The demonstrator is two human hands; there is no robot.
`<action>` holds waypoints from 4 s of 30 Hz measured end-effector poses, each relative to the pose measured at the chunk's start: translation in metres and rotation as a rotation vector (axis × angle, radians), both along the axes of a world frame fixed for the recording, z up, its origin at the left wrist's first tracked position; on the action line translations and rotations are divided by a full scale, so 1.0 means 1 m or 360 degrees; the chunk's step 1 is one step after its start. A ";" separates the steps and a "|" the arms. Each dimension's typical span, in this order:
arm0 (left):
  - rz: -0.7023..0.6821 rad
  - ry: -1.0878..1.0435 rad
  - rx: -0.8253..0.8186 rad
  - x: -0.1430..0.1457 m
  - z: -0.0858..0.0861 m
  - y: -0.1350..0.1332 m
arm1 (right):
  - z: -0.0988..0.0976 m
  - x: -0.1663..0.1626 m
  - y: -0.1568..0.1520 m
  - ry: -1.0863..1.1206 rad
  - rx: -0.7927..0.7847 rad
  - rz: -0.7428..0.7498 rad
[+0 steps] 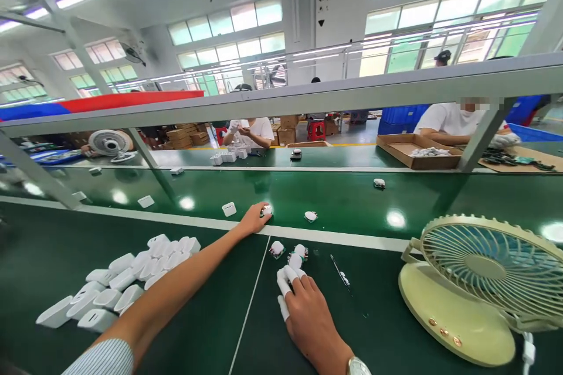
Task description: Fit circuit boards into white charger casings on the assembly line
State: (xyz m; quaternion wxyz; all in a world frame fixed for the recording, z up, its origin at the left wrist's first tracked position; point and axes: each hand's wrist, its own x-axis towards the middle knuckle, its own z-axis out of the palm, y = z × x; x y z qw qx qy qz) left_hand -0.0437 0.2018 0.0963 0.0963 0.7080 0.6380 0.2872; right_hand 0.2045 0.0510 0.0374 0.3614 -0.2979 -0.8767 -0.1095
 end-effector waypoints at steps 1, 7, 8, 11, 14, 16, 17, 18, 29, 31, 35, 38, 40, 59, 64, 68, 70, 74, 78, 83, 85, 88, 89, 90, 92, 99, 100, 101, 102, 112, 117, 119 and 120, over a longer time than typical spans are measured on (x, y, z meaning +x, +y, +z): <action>0.0017 -0.0021 0.0023 0.000 0.004 -0.007 | 0.002 0.001 0.001 0.0046 0.0019 0.0013; -0.0204 -0.0060 0.0004 0.011 0.001 -0.115 | 0.012 0.000 -0.004 0.0194 0.0088 0.0147; -0.0289 -0.0028 -0.0030 0.013 -0.004 -0.137 | 0.012 -0.001 -0.006 0.0201 0.0081 0.0183; -0.0511 0.0158 -0.0062 0.010 -0.011 -0.185 | 0.011 -0.008 -0.014 0.0174 0.0034 0.0282; -0.0374 0.0228 0.0054 -0.021 -0.002 -0.206 | 0.011 -0.016 -0.022 0.0091 -0.0061 0.0321; -0.0111 0.0349 0.0230 -0.054 0.008 -0.209 | 0.011 -0.022 -0.025 0.0029 -0.0124 0.0301; 0.0028 0.0457 0.0301 -0.071 0.011 -0.210 | 0.011 -0.025 -0.026 0.0006 -0.0139 0.0276; 0.0149 0.0564 0.0340 -0.088 0.014 -0.209 | 0.011 -0.028 -0.027 -0.0019 -0.0150 0.0248; 0.0343 0.0914 0.0104 -0.128 0.003 -0.193 | 0.009 -0.025 -0.027 0.0005 -0.0395 0.0342; 0.0355 0.0906 0.0057 -0.128 0.005 -0.192 | 0.010 -0.023 -0.027 0.0001 -0.0424 0.0343; 0.0214 0.0594 0.0145 -0.114 0.013 -0.197 | 0.014 -0.023 -0.029 -0.0023 -0.0456 0.0308; -0.0090 0.0195 0.0187 -0.082 0.020 -0.205 | 0.016 -0.023 -0.030 -0.0042 -0.0450 0.0325; -0.0300 0.0026 0.0139 -0.055 0.020 -0.207 | 0.015 -0.023 -0.031 -0.0054 -0.0440 0.0319; -0.0491 -0.0524 -0.0474 -0.034 -0.016 -0.192 | 0.011 -0.016 -0.031 -0.0118 -0.0478 0.0152; -0.0545 -0.0491 -0.0139 -0.023 -0.036 -0.193 | 0.014 -0.019 -0.032 0.0130 -0.0469 0.0310; -0.0461 -0.0337 -0.0117 -0.024 -0.038 -0.194 | 0.020 -0.020 -0.032 0.0344 -0.0434 0.0353; -0.0487 -0.0376 -0.0248 -0.027 -0.031 -0.195 | 0.021 -0.019 -0.030 0.0418 -0.0422 0.0364; -0.0613 -0.0496 -0.0615 -0.028 -0.015 -0.195 | 0.022 -0.017 -0.027 0.0527 -0.0422 0.0394; -0.0708 -0.0572 -0.0528 -0.017 -0.021 -0.197 | 0.028 -0.018 -0.031 0.0555 -0.0419 0.0460; -0.0877 -0.0510 0.0067 -0.005 -0.037 -0.200 | 0.036 -0.021 -0.035 0.0525 -0.0424 0.0500; -0.0895 -0.0459 0.0189 -0.004 -0.038 -0.201 | 0.036 -0.021 -0.035 0.0491 -0.0402 0.0492; -0.0884 -0.0368 0.0286 -0.005 -0.038 -0.202 | 0.035 -0.021 -0.036 0.0437 -0.0370 0.0471; -0.0879 -0.0340 0.0303 -0.005 -0.037 -0.202 | 0.035 -0.021 -0.036 0.0420 -0.0367 0.0464; -0.0873 -0.0316 0.0315 -0.006 -0.037 -0.202 | 0.034 -0.021 -0.036 0.0403 -0.0367 0.0455; -0.0863 -0.0274 0.0331 -0.006 -0.037 -0.203 | 0.034 -0.021 -0.035 0.0369 -0.0367 0.0436; -0.0866 -0.0177 0.0350 -0.002 -0.033 -0.205 | 0.026 -0.024 -0.037 0.0269 -0.0385 0.0388; -0.0870 -0.0170 0.0347 -0.001 -0.033 -0.206 | 0.024 -0.025 -0.037 0.0249 -0.0377 0.0370; -0.0874 -0.0168 0.0348 -0.001 -0.032 -0.206 | 0.023 -0.025 -0.037 0.0229 -0.0369 0.0356; -0.0878 -0.0170 0.0348 -0.001 -0.032 -0.206 | 0.022 -0.024 -0.037 0.0209 -0.0361 0.0355; -0.0988 -0.0440 0.0166 -0.002 -0.034 -0.204 | 0.037 -0.015 -0.030 0.0333 -0.0388 0.0516; -0.1022 -0.0504 0.0078 0.000 -0.034 -0.204 | 0.037 -0.018 -0.031 0.0312 -0.0399 0.0585; -0.1010 -0.0545 0.0019 -0.001 -0.035 -0.203 | 0.033 -0.018 -0.030 0.0281 -0.0421 0.0537; -0.1002 -0.0569 -0.0003 -0.002 -0.035 -0.202 | 0.031 -0.018 -0.030 0.0261 -0.0431 0.0516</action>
